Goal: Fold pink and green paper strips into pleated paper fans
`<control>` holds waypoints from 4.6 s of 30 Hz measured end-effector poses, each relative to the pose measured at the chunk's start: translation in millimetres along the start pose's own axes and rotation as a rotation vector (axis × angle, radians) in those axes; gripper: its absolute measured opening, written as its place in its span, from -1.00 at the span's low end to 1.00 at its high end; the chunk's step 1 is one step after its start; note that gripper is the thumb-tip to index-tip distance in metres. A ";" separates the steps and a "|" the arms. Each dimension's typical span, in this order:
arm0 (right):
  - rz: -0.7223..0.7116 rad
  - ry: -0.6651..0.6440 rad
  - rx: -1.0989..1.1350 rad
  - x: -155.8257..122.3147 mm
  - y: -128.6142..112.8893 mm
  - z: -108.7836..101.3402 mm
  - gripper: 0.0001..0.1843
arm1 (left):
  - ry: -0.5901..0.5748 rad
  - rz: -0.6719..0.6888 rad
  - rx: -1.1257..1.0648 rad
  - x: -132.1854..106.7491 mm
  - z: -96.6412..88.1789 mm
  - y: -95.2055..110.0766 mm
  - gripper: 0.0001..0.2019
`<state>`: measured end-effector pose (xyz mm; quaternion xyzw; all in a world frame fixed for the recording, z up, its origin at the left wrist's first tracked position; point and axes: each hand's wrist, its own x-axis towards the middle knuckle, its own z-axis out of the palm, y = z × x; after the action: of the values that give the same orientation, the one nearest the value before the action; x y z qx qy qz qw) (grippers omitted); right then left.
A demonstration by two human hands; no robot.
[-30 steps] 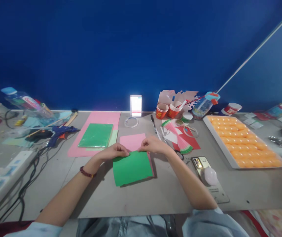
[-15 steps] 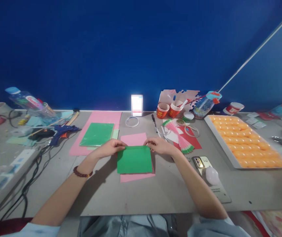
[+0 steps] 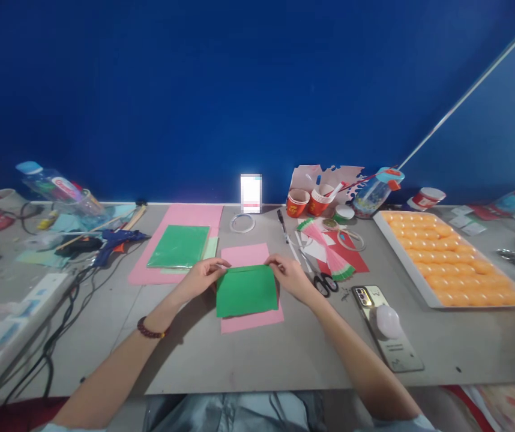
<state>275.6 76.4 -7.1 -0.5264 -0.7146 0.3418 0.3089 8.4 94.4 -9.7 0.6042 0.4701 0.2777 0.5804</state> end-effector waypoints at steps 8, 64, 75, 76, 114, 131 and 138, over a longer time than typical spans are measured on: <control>-0.167 0.011 -0.277 -2.1 14.8 5.7 -0.72 | 0.369 0.364 0.934 -17.1 35.8 -1.1 -0.74; -0.194 0.110 -0.931 -28.3 -15.9 39.1 -0.59 | 0.036 0.452 1.180 -30.2 78.7 -2.9 -0.42; -0.219 0.081 -0.903 -31.5 -10.4 50.7 -0.57 | 0.060 0.466 1.167 -29.9 81.0 -8.5 -0.40; -0.224 0.079 -0.898 -31.3 -10.3 50.9 -0.57 | 0.063 0.464 1.169 -30.1 81.4 -8.9 -0.40; -0.196 0.098 -0.877 -38.7 -13.5 49.7 -0.61 | 0.084 0.437 1.321 -36.7 50.8 -7.6 -0.62; -0.198 0.140 -0.844 -43.1 -9.3 49.3 -0.61 | 0.215 0.422 1.376 -43.7 59.8 -18.2 -0.64; -0.226 0.137 -0.801 -44.8 -4.6 45.4 -0.61 | 0.159 0.379 1.458 -46.8 61.4 -15.8 -0.63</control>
<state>248.1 24.8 -33.2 -0.5446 -0.8221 -0.0349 0.1623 39.7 23.9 -25.6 0.8835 0.4633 0.0343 -0.0597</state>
